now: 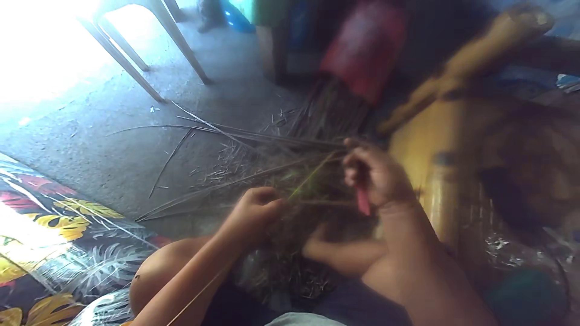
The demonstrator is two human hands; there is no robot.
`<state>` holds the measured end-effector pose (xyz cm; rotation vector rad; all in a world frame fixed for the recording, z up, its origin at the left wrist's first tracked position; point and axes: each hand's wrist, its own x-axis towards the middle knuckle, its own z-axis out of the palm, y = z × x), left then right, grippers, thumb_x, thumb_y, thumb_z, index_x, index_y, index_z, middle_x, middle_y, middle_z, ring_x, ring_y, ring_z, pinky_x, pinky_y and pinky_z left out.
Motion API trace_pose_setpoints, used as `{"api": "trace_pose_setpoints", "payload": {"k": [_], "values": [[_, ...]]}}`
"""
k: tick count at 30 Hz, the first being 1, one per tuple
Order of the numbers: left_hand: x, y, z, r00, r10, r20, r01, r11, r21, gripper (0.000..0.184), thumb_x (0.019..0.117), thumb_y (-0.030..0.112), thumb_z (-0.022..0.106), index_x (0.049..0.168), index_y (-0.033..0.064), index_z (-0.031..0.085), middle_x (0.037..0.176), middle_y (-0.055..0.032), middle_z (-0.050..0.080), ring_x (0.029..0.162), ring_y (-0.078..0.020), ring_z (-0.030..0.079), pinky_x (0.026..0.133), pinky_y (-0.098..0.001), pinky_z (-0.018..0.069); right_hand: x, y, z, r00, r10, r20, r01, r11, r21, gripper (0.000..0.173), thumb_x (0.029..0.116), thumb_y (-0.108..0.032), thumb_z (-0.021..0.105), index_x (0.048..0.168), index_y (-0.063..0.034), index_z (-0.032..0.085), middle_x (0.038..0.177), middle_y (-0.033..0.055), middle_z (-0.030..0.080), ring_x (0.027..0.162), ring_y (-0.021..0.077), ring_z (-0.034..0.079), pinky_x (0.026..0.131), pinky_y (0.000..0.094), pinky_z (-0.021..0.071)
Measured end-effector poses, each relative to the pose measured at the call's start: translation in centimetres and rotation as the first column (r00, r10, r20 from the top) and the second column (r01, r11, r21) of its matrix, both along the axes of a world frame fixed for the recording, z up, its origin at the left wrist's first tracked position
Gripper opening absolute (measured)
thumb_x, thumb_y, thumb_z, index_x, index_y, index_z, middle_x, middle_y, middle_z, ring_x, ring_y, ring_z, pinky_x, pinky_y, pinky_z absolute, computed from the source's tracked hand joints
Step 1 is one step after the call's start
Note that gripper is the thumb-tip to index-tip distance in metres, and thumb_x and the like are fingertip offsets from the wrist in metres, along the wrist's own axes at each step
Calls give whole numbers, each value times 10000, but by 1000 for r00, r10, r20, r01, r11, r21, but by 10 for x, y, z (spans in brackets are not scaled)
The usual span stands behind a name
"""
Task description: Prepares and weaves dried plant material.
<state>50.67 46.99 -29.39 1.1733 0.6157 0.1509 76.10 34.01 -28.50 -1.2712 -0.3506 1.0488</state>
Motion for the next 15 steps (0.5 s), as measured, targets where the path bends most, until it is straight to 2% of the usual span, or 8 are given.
{"api": "trace_pose_setpoints", "payload": {"k": [2, 4, 6, 8, 10, 11, 13, 15], "values": [[0, 0, 0, 1000, 12, 2, -12, 1000, 2, 101, 962, 133, 671, 925, 57, 726, 651, 10, 604, 484, -29, 494, 451, -173, 423, -23, -1, 0, 988, 155, -11, -156, 987, -26, 430, 1086, -171, 395, 1512, -147, 454, 815, 72, 659, 552, 127, 600, 503, 269, 548], [0, -1, 2, 1000, 9, 4, -9, 1000, 2, 112, 972, 132, 663, 926, 52, 726, 657, 10, 616, 489, -25, 505, 454, -168, 431, -43, 0, -7, 978, 201, -61, -204, 978, -35, 528, 1087, -136, 432, 1603, -181, 333, 821, 117, 669, 567, 147, 619, 512, 269, 551], [-1, 0, 2, 1000, 15, 8, -15, 1000, 4, 128, 986, 130, 650, 934, 45, 730, 647, 9, 610, 477, -20, 492, 446, -163, 423, -45, -1, -10, 997, 70, -40, -72, 996, -44, 478, 1082, -118, 432, 1558, -134, 397, 823, 103, 663, 571, 137, 617, 516, 258, 550], [0, 1, 1, 999, 34, 7, -34, 999, 7, 141, 992, 128, 639, 932, 39, 732, 638, 2, 609, 467, -19, 489, 439, -159, 422, -31, -3, -6, 996, -80, 35, 81, 996, -28, 455, 1085, -136, 416, 1540, -125, 402, 824, 82, 665, 563, 131, 615, 509, 261, 549], [-1, 2, 1, 999, 53, 8, -53, 999, 5, 144, 990, 131, 638, 927, 41, 732, 645, -5, 612, 472, -25, 497, 442, -161, 426, -22, -3, -1, 989, -145, 40, 146, 989, -20, 424, 1098, -173, 396, 1517, -124, 431, 816, 75, 660, 539, 130, 601, 486, 267, 544], [-1, 3, 1, 998, 55, 6, -55, 998, 0, 146, 991, 137, 638, 931, 44, 732, 648, -4, 612, 474, -25, 500, 442, -160, 427, -24, -4, -1, 994, -107, 21, 107, 994, -17, 392, 1099, -185, 388, 1477, -115, 463, 810, 70, 660, 537, 126, 599, 487, 270, 547], [0, 2, 1, 999, 52, 12, -52, 998, -17, 152, 996, 144, 635, 943, 41, 734, 644, 0, 609, 471, -22, 498, 438, -157, 425, -39, -5, -4, 994, 94, -52, -95, 995, -10, 359, 1089, -178, 395, 1412, -94, 527, 818, 69, 675, 565, 119, 613, 518, 266, 555], [-1, 1, -1, 999, 40, 34, -39, 999, -29, 164, 1002, 150, 628, 951, 36, 734, 639, 3, 604, 469, -16, 490, 436, -153, 417, -59, -3, -8, 943, 285, -173, -286, 958, 18, 323, 1078, -140, 448, 1362, -52, 574, 839, 94, 693, 589, 115, 621, 541, 250, 547]]}}
